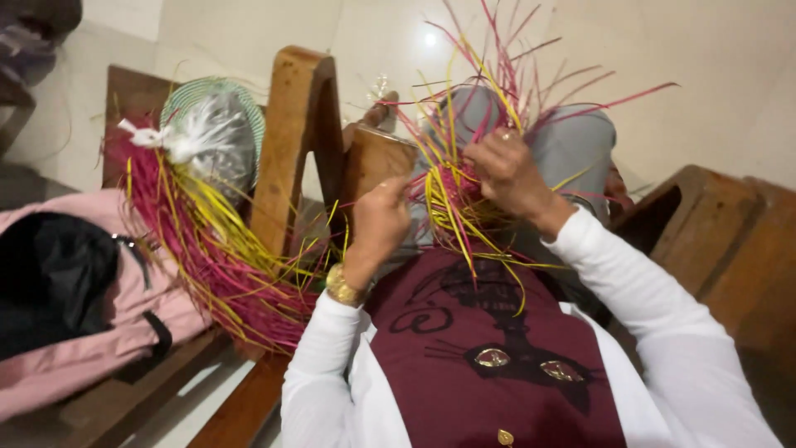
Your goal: Weaving colorful fibers together to create a craft item.
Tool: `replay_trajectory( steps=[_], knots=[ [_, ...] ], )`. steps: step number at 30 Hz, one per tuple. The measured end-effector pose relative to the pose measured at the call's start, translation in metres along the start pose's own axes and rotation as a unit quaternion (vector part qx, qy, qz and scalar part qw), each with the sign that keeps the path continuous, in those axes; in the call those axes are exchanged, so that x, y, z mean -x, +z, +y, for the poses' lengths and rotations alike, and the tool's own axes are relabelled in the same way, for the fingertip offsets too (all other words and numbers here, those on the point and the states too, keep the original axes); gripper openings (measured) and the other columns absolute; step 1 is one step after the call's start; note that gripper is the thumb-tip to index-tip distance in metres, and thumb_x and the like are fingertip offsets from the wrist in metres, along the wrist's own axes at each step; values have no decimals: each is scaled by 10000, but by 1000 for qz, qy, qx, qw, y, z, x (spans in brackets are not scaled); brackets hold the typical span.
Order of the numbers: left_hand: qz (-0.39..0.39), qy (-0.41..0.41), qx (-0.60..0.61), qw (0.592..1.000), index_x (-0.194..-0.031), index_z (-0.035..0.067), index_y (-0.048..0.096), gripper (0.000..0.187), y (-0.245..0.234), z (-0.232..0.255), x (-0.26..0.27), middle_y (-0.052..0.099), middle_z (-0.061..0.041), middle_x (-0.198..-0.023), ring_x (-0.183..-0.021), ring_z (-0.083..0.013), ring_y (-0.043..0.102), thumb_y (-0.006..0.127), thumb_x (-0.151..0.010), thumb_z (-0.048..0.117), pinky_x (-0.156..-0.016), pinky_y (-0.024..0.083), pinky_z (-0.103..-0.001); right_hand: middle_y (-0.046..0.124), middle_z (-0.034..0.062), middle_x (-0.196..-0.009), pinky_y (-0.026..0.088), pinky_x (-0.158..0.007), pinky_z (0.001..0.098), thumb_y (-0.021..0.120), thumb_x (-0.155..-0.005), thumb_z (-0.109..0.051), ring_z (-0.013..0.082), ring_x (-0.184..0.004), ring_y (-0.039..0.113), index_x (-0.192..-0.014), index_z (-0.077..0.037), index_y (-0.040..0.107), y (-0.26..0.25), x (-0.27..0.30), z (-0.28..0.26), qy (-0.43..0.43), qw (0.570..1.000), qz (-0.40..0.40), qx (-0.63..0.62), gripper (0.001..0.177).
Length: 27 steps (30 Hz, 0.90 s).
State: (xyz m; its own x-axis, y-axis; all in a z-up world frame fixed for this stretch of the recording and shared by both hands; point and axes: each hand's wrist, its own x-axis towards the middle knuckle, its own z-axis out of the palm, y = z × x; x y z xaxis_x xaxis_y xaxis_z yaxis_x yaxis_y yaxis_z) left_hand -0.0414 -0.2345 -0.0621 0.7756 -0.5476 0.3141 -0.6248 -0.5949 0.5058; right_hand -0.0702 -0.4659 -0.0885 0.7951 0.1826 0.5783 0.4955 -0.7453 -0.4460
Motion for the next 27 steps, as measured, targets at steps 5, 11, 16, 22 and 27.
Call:
replay_trajectory(
  steps=[5, 11, 16, 22, 27],
  knots=[
    [-137, -161, 121, 970, -915, 162, 677, 112, 14, -5, 14, 692, -150, -758, -775, -403, 661, 579, -863, 147, -659, 506, -494, 501, 59, -717, 432, -595, 394, 497, -868, -64, 277, -636, 530, -943, -115, 633, 12, -4, -26, -62, 998, 17, -24, 164],
    [-149, -127, 189, 962, -940, 99, 675, 142, 13, 14, 11, 688, -178, -789, -800, -410, 660, 556, -864, 106, -687, 518, -464, 492, 63, -760, 452, -608, 380, 499, -832, -94, 268, -704, 551, -998, -65, 610, 31, 13, -30, -78, 997, -26, 6, 202],
    [-176, -165, 301, 922, -902, 93, 700, 179, -6, 19, 19, 690, -141, -766, -721, -277, 657, 525, -873, 117, -679, 517, -402, 431, 27, -667, 422, -530, 361, 530, -739, -149, 227, -602, 504, -738, -138, 490, 11, 3, 17, -66, 991, -20, 114, 42],
    [-150, -365, 538, 745, -796, 1, 634, 110, -37, 17, 12, 313, 44, -468, -411, -48, 244, 534, -828, 34, -390, 197, -202, 431, 17, -624, 376, -480, 336, 547, -626, -95, 194, -540, 464, -729, -146, 485, -26, -8, 61, 8, 953, -12, 302, 131],
    [-153, -400, 592, 683, -765, 13, 610, 91, -44, 9, 12, 290, 45, -498, -415, -55, 204, 569, -842, 39, -397, 139, -219, 455, 30, -604, 335, -465, 316, 497, -584, 11, 186, -535, 439, -708, -120, 459, -51, -1, 92, 72, 914, -19, 399, 185]
  ],
)
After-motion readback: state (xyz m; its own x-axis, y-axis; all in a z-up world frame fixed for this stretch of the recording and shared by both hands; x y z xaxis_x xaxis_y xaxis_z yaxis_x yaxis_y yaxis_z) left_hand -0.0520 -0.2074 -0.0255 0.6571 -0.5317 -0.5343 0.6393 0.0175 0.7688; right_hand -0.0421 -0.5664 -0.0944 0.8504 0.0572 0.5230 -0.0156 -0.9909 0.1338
